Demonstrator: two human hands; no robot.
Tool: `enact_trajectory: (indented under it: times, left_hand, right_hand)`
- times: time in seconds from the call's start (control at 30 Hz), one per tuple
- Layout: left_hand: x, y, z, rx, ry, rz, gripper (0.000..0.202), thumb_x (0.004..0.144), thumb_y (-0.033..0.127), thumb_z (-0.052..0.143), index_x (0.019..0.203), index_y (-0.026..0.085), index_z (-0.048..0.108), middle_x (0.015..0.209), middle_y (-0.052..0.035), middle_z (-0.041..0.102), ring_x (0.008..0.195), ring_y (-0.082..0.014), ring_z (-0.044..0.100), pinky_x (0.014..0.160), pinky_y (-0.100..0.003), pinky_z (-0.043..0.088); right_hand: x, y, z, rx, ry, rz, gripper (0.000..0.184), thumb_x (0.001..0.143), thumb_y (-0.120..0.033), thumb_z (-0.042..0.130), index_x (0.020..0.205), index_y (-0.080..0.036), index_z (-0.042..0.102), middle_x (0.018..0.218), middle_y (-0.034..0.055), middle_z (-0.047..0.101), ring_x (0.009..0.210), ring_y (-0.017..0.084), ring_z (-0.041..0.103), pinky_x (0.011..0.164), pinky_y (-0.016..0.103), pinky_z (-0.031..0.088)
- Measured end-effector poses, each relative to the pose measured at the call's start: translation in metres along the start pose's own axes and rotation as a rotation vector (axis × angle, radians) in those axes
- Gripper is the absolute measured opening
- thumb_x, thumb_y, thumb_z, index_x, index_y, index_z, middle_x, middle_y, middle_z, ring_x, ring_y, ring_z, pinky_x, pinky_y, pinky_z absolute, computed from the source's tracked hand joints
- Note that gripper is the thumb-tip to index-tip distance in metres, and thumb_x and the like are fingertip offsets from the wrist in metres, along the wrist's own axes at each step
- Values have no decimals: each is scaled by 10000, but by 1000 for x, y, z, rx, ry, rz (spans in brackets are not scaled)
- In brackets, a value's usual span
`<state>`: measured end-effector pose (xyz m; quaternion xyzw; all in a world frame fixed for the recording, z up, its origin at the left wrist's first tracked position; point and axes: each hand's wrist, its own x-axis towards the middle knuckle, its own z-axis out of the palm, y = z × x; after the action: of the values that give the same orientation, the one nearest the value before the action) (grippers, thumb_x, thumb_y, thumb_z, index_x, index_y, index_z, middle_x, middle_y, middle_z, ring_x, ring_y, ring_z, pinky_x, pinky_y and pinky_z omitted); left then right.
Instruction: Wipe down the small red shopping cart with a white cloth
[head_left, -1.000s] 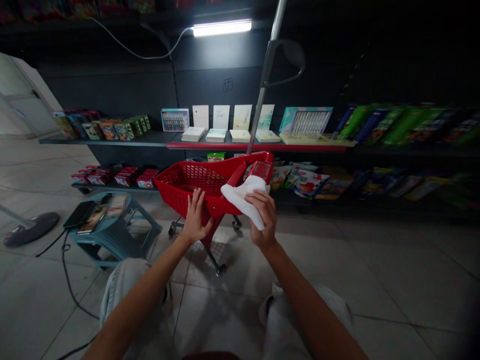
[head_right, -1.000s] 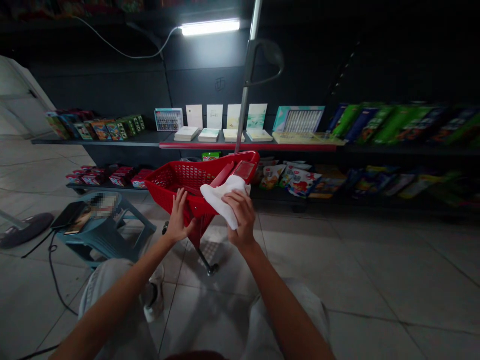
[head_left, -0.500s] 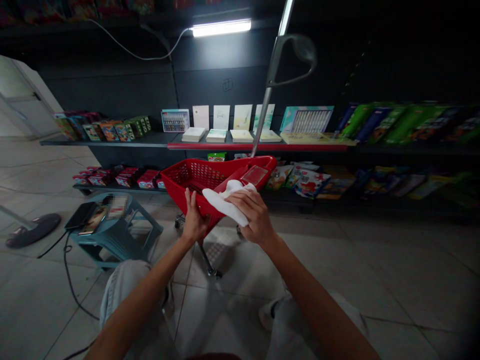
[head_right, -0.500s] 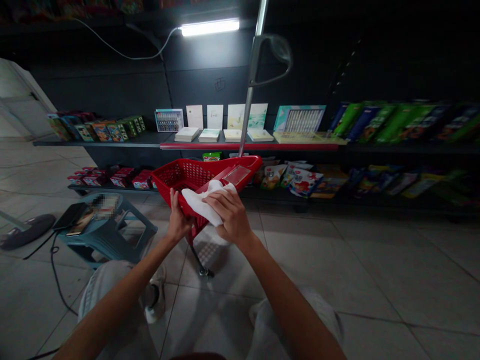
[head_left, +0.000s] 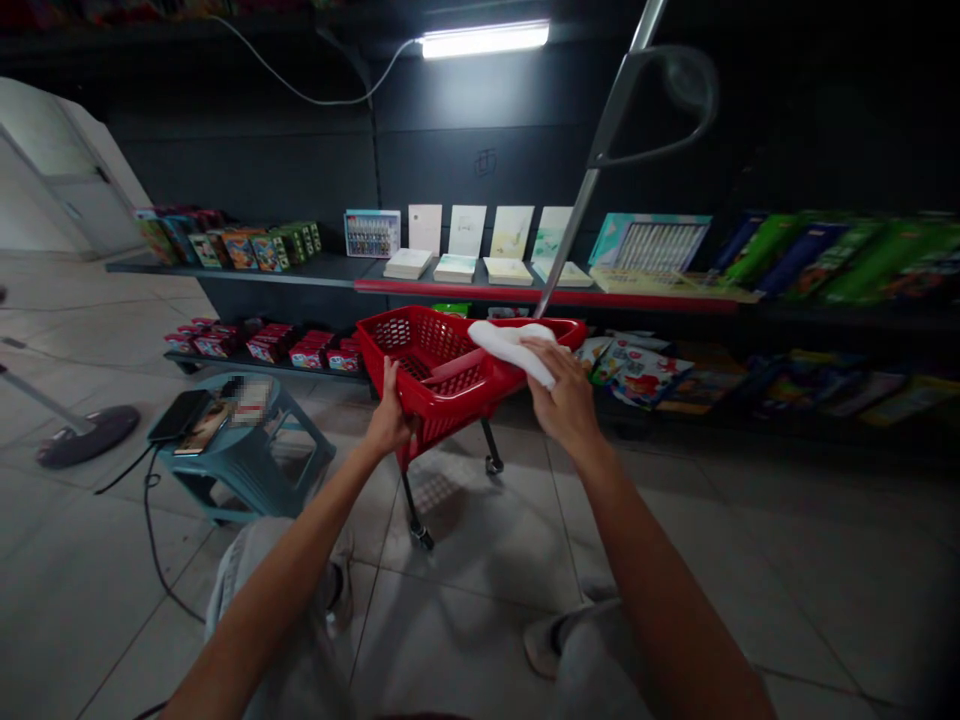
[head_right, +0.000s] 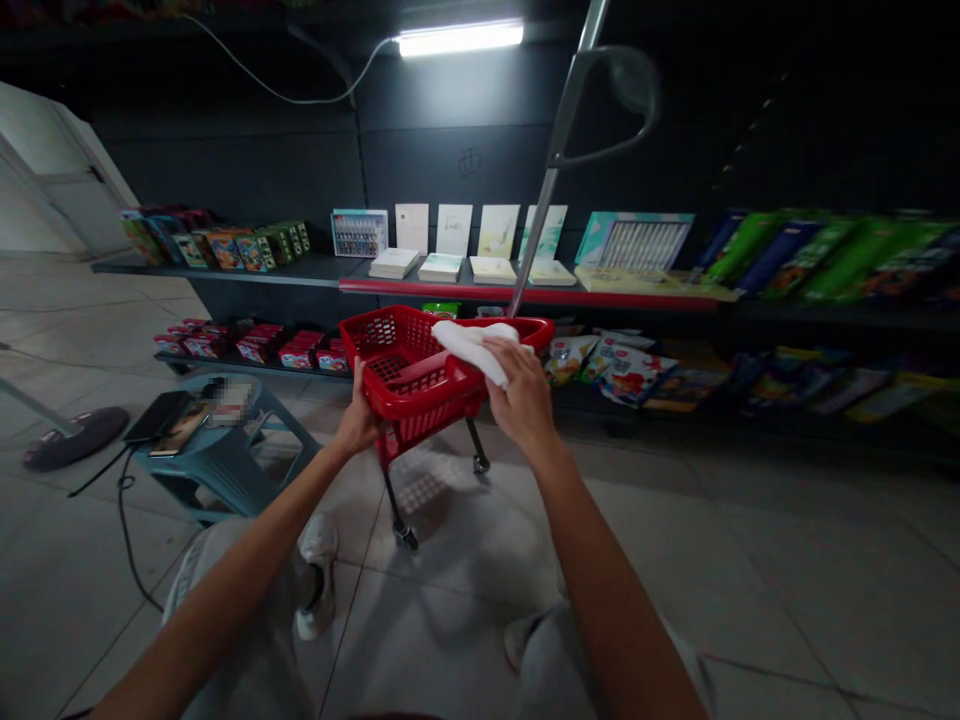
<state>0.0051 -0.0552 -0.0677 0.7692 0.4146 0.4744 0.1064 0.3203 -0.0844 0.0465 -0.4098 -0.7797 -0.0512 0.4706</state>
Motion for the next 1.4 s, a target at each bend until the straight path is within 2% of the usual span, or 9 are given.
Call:
enact_trajectory:
  times: [0.17,0.3,0.43,0.57,0.7,0.8,1.0,1.13,1.4]
  left_hand:
    - [0,-8,-10,-23,-38,-10,1195,829,266,719,1648,214,-149,1724,-190,-164,1605,-363,102,1268,-533,277]
    - [-1,9,-21,32,-64,120,1122,874,346,660,1650,175,-133,1730,-215,-96,1612,-352,18,1283,-575,191]
    - [0,63,-27,192,1,240,936,899,415,591,1655,195,86,1736,-210,32,1609,-381,55,1250,-662,175]
    - [6,132,-21,312,32,353,753,895,312,548,1597,220,292,1638,-159,387,1566,-331,284,1282,-612,153]
    - [14,184,-14,387,63,275,624,913,268,542,1524,225,419,1516,-116,543,1499,-291,405,1303,-570,137]
    - [21,203,-11,442,42,182,557,938,304,543,1485,225,469,1493,-109,565,1441,-278,471,1291,-531,195]
    - [40,208,-5,651,-89,-51,541,962,371,542,1450,140,509,1265,-160,697,1134,-290,669,1050,-449,447]
    - [51,204,-8,732,-173,-173,468,976,434,532,1330,132,589,1069,-149,738,978,-284,713,861,-381,487]
    - [48,178,-17,683,-57,-67,644,997,621,459,1387,134,622,963,-162,771,825,-292,730,708,-356,457]
  right_hand:
    - [-10,41,-6,-50,86,187,427,1030,-389,425,1382,-217,594,1452,118,609,1393,280,521,1193,498,390]
    - [-15,44,-3,-72,122,201,425,1023,-376,423,1374,-204,589,1449,133,601,1411,277,494,1208,506,375]
    - [-11,36,4,-120,191,215,405,1017,-359,426,1334,-177,603,1391,160,625,1371,290,513,1199,524,379]
    - [-6,26,6,-157,207,219,367,1011,-336,442,1298,-185,613,1335,162,650,1327,303,534,1166,544,411]
    - [-4,11,7,-176,189,209,359,1000,-304,456,1305,-190,606,1341,160,645,1329,314,529,1154,547,426]
    - [-6,-3,12,-153,192,155,372,994,-282,450,1329,-202,593,1368,141,637,1355,308,517,1169,541,415]
    - [-15,-38,24,-67,168,-22,405,965,-273,467,1354,-241,574,1396,88,636,1387,289,519,1274,574,263]
    - [-19,-51,28,-32,146,-73,432,959,-276,453,1376,-250,563,1404,74,638,1403,285,510,1288,570,246]
    - [-20,-13,14,-61,138,59,422,1005,-322,408,1389,-263,573,1434,83,620,1417,277,504,1244,558,335]
